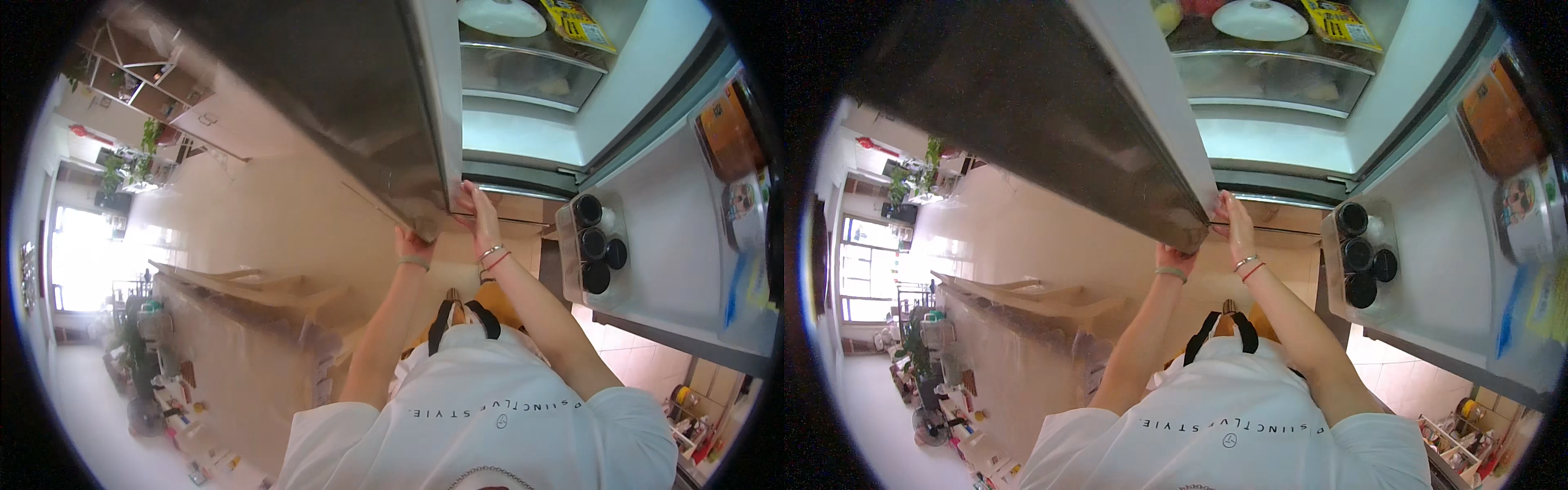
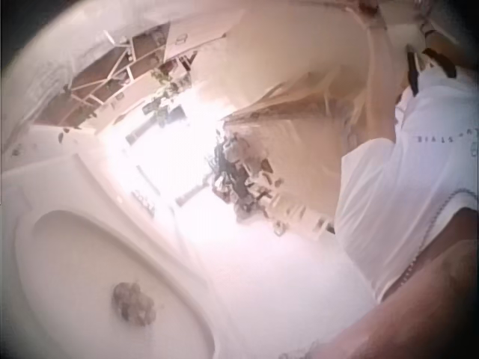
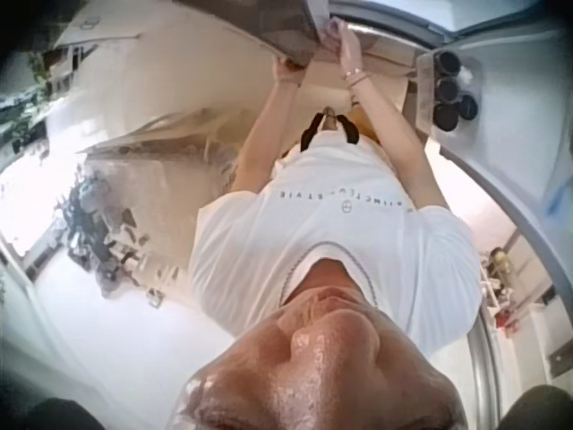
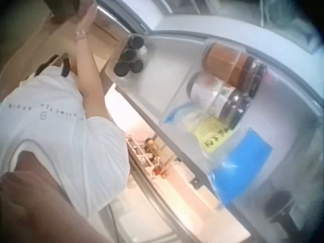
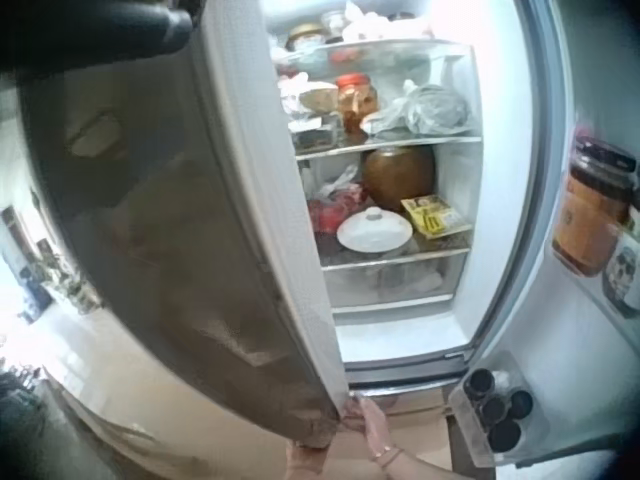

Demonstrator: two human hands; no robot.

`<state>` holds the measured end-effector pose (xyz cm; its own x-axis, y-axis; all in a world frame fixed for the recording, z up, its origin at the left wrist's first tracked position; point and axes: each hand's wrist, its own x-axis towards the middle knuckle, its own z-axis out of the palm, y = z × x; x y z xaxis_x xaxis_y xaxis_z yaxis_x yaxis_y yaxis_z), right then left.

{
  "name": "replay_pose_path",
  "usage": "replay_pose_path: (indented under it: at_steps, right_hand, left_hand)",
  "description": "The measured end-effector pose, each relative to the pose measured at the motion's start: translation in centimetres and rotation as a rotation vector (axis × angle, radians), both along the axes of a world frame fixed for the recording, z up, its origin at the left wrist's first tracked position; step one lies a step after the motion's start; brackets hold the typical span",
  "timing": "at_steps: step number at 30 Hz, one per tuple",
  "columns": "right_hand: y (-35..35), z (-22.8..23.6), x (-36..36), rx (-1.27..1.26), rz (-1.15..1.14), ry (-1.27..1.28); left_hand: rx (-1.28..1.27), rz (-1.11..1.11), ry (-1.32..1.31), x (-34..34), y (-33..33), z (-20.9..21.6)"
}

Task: The person chops ginger and adds it to a wok containing raw meat pieces. They season the mixture with soy sauce and salt, then move the wok to the stove and turn on the range hood. The person washes their hands and retrieves eggs from the refrigerator.

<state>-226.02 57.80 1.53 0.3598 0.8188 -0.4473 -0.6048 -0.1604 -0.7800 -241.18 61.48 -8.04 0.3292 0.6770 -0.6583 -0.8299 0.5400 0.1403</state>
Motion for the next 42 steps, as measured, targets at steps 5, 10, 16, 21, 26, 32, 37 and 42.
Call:
replay_pose_path:
  at_steps: [5, 10, 16, 21, 26, 32, 37, 42]
  right_hand:
    - [-2.0, -1.2, -2.1, 0.205, 0.142, -0.439]
    - [-4.1, -1.0, -7.0, 0.29, 0.268, -0.614]
    - [-3.2, -0.4, -10.0, 0.298, 0.425, -0.482]
    - [0.8, 2.3, -9.4, 0.255, 0.472, -0.462]
    - [5.4, 3.5, -7.6, 0.565, 0.435, -1.584]
    - [8.5, 3.7, -7.7, 0.595, 0.467, -1.839]
    - [12.1, 4.7, -6.2, 0.316, 0.687, -1.801]
    - [10.7, 6.8, -6.5, 0.376, 0.954, -1.932]
  left_hand:
    - [0.103, -0.098, 0.513, -7.5, -4.7, 1.5]
    - [0.216, -0.021, 0.783, -12.6, -8.6, 4.5]
    - [0.127, 0.031, 0.872, -17.7, -7.9, 3.7]
    - [0.217, 0.064, 0.894, -19.1, -8.1, 3.2]
    - [0.037, 0.157, 0.856, -16.8, -10.1, 4.5]
    - [0.203, -0.218, 0.398, -9.2, -13.6, 9.3]
    - [0.36, -0.048, 0.335, -2.5, -8.8, 13.4]
    - [0.371, 0.106, 0.371, -0.5, -6.4, 13.8]
